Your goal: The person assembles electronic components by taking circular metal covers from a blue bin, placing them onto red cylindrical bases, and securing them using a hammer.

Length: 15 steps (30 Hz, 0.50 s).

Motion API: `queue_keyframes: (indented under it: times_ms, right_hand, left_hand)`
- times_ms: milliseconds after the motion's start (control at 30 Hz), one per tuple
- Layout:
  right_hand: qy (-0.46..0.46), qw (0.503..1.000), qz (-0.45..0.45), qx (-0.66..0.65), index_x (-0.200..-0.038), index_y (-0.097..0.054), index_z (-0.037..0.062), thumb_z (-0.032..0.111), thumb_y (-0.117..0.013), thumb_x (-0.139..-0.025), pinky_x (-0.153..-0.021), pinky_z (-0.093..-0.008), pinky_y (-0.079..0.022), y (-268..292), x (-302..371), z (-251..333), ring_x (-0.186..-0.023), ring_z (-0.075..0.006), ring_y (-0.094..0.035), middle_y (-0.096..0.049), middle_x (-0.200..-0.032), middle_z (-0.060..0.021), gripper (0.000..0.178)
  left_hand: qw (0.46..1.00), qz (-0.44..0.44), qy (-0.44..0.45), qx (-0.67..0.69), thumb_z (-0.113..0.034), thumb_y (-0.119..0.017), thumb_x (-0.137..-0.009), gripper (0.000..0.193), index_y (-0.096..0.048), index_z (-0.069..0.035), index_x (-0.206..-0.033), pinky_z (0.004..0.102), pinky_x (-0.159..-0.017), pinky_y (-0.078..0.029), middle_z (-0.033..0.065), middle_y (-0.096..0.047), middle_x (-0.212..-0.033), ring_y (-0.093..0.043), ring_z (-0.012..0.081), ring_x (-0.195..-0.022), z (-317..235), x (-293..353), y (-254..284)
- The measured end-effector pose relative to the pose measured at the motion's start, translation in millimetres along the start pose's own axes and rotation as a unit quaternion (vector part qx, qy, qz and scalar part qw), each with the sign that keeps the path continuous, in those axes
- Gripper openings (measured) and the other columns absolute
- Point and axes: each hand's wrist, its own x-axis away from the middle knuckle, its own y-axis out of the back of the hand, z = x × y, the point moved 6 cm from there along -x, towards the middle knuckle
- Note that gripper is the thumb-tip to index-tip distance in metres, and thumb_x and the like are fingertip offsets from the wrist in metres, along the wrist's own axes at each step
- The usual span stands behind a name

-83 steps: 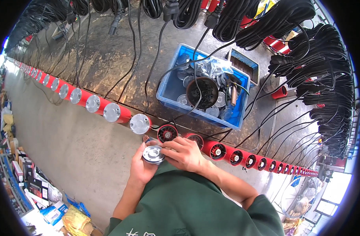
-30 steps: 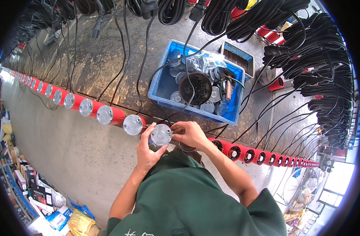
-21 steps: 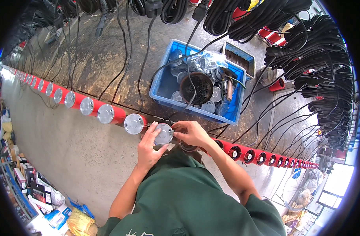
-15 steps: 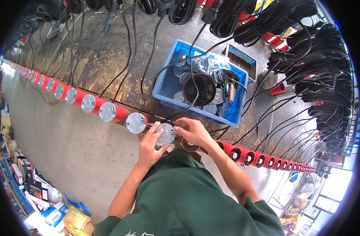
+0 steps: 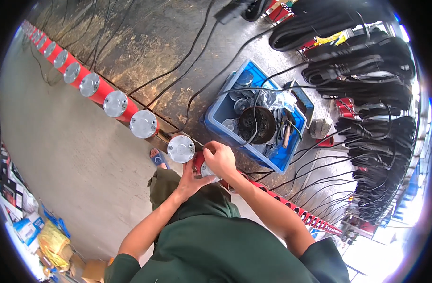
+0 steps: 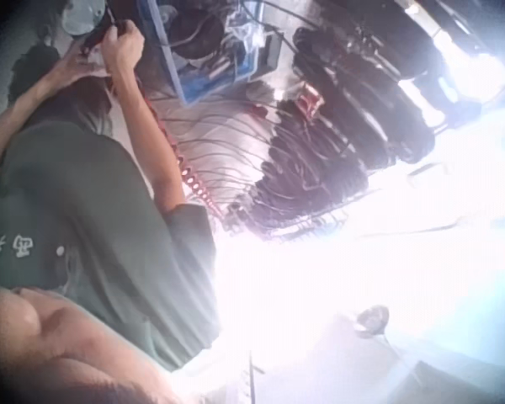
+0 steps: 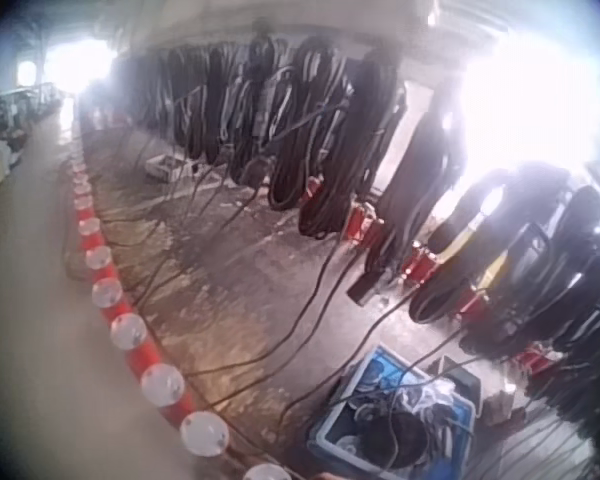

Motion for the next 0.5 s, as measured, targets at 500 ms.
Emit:
queue_keyframes:
  times_ms: [500]
  right_hand:
    - [0.039,0.995,0.007,0.089,-0.099,-0.077,0.0037,0.009,-0.054,-0.087,-0.085,-0.0447,-0.06,-1.9,6.3,19.8,-0.092,-0.0397,-0.075,-0.078,-0.095,-0.0192,0.026]
  left_hand:
    - [0.988,0.06,-0.014,0.141,-0.012,-0.097,-0.07,0.091,-0.048,-0.002,-0.146,0.0369,-0.108,-0.05,0.0082,-0.06,-0.136,-0.06,0.0185,-0.124,35.5,-6.5,-13.2]
